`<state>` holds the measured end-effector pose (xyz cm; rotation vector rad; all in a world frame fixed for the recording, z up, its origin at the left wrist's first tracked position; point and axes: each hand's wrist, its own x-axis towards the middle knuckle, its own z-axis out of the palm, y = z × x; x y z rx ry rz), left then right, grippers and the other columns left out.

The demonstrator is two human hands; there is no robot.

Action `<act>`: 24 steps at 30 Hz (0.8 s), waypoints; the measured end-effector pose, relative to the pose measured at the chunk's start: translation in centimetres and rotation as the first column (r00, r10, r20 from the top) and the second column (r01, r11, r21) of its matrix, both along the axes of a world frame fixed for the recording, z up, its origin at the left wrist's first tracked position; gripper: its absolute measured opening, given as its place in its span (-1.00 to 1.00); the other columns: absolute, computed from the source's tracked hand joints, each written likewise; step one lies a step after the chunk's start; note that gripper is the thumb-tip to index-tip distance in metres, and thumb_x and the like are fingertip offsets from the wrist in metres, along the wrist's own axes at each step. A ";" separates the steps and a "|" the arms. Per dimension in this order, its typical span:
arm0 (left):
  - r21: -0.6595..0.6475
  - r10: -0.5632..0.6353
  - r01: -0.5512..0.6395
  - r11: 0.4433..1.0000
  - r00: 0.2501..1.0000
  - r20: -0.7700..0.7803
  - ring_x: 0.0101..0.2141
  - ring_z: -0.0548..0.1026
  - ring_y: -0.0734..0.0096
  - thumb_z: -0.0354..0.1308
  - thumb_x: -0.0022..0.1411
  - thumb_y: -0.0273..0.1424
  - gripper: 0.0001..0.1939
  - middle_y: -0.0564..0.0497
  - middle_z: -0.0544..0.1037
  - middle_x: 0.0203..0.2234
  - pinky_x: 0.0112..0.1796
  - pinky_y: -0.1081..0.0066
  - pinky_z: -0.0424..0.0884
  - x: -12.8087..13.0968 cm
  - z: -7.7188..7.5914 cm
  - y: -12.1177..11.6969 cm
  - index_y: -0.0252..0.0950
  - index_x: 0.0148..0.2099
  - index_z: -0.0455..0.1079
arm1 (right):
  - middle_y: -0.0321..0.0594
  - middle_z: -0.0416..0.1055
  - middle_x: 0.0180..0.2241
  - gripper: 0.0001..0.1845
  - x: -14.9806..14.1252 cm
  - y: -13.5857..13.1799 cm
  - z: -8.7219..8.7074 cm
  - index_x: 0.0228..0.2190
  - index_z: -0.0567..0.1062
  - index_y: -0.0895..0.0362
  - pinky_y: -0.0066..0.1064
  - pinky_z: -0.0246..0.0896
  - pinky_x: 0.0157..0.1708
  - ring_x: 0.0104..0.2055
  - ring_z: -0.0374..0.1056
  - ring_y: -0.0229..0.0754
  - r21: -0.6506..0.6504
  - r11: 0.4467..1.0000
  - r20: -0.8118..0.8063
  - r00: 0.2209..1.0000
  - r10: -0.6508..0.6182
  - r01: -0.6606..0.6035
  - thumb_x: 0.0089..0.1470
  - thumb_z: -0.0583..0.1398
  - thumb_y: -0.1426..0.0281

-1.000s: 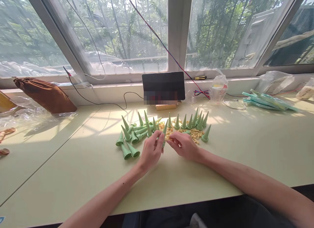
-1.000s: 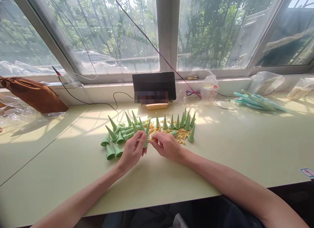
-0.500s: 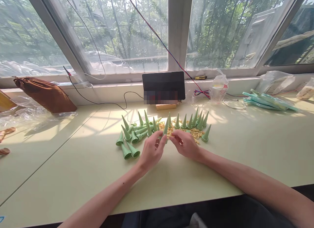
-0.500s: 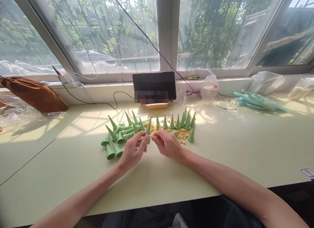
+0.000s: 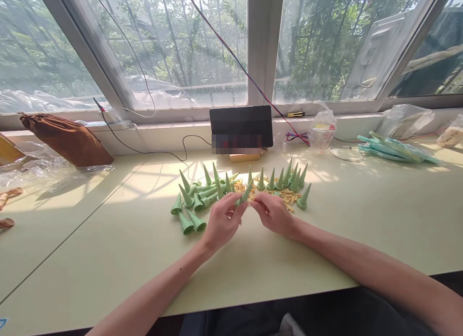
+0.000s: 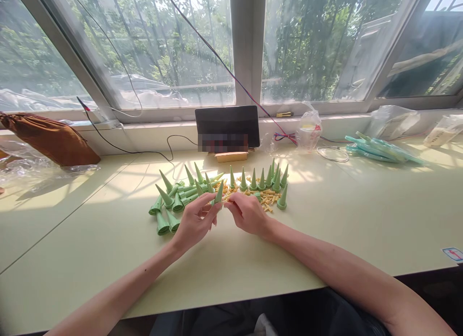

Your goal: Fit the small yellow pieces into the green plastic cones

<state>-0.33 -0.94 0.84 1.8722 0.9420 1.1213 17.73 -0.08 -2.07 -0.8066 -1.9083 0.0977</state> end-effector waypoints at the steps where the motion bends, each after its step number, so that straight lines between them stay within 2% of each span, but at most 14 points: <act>1: 0.003 -0.004 0.004 1.000 1.000 0.006 -0.56 0.38 0.62 0.10 0.32 -0.26 -0.73 -0.01 0.45 -0.24 -0.61 0.57 0.40 0.0 0.0 0.0 -0.19 -0.02 0.49 | -0.41 0.10 -0.62 -0.71 0.0 0.0 0.0 -0.49 0.23 0.11 -0.51 -0.09 -0.59 -0.62 -0.05 -0.36 -0.003 1.000 -0.002 1.000 -0.005 0.005 0.31 0.02 0.36; 5: 0.024 -0.007 0.006 1.000 1.000 0.024 -0.56 0.40 0.64 0.11 0.31 -0.26 -0.75 -0.03 0.46 -0.14 -0.61 0.58 0.41 0.0 0.0 0.1 -0.16 -0.03 0.52 | -0.41 0.07 -0.63 -0.64 0.0 0.0 -0.2 -0.52 0.19 0.10 -0.51 -0.11 -0.60 -0.62 -0.06 -0.36 -0.026 1.000 -0.019 1.000 -0.012 0.011 0.33 0.01 0.31; 8: 0.036 0.013 -0.014 0.999 1.000 0.011 -0.59 0.39 0.66 0.12 0.30 -0.26 -0.76 -0.02 0.47 -0.15 -0.61 0.56 0.40 0.0 -0.1 0.1 -0.17 -0.05 0.52 | -0.41 0.08 -0.63 -0.65 -0.1 0.0 -0.3 -0.51 0.22 0.11 -0.51 -0.09 -0.60 -0.62 -0.05 -0.36 -0.063 0.998 -0.040 0.999 -0.009 0.007 0.33 0.02 0.31; 13: 0.038 0.084 -0.082 0.996 0.995 -0.058 -0.65 0.34 0.65 0.11 0.30 -0.25 -0.75 0.03 0.46 -0.35 -0.61 0.53 0.35 0.1 -0.5 0.1 -0.28 -0.10 0.47 | -0.41 0.10 -0.62 -0.66 0.0 0.1 -0.2 -0.50 0.27 0.12 -0.51 -0.09 -0.57 -0.60 -0.02 -0.37 -0.130 0.991 -0.028 0.999 -0.020 0.016 0.33 0.02 0.31; 18: -0.001 0.142 -0.143 0.990 0.985 -0.099 -0.66 0.29 0.61 0.11 0.30 -0.17 -0.71 0.09 0.39 -0.53 -0.63 0.53 0.25 0.1 -0.7 0.2 -0.32 -0.17 0.40 | -0.40 0.11 -0.59 -0.68 0.0 0.2 -0.1 -0.49 0.25 0.13 -0.50 -0.08 -0.54 -0.58 -0.01 -0.36 -0.163 0.986 0.056 0.998 -0.015 0.024 0.31 0.05 0.29; 24: -0.017 0.148 -0.149 0.989 0.986 -0.083 -0.67 0.25 0.61 0.07 0.31 -0.14 -0.68 0.13 0.31 -0.59 -0.63 0.54 0.18 0.0 -0.6 0.3 -0.31 -0.27 0.39 | -0.37 0.12 -0.57 -0.66 0.0 0.2 -0.2 -0.51 0.18 0.11 -0.48 -0.14 -0.54 -0.57 -0.05 -0.34 -0.099 0.995 0.191 0.982 -0.015 0.035 0.33 0.00 0.31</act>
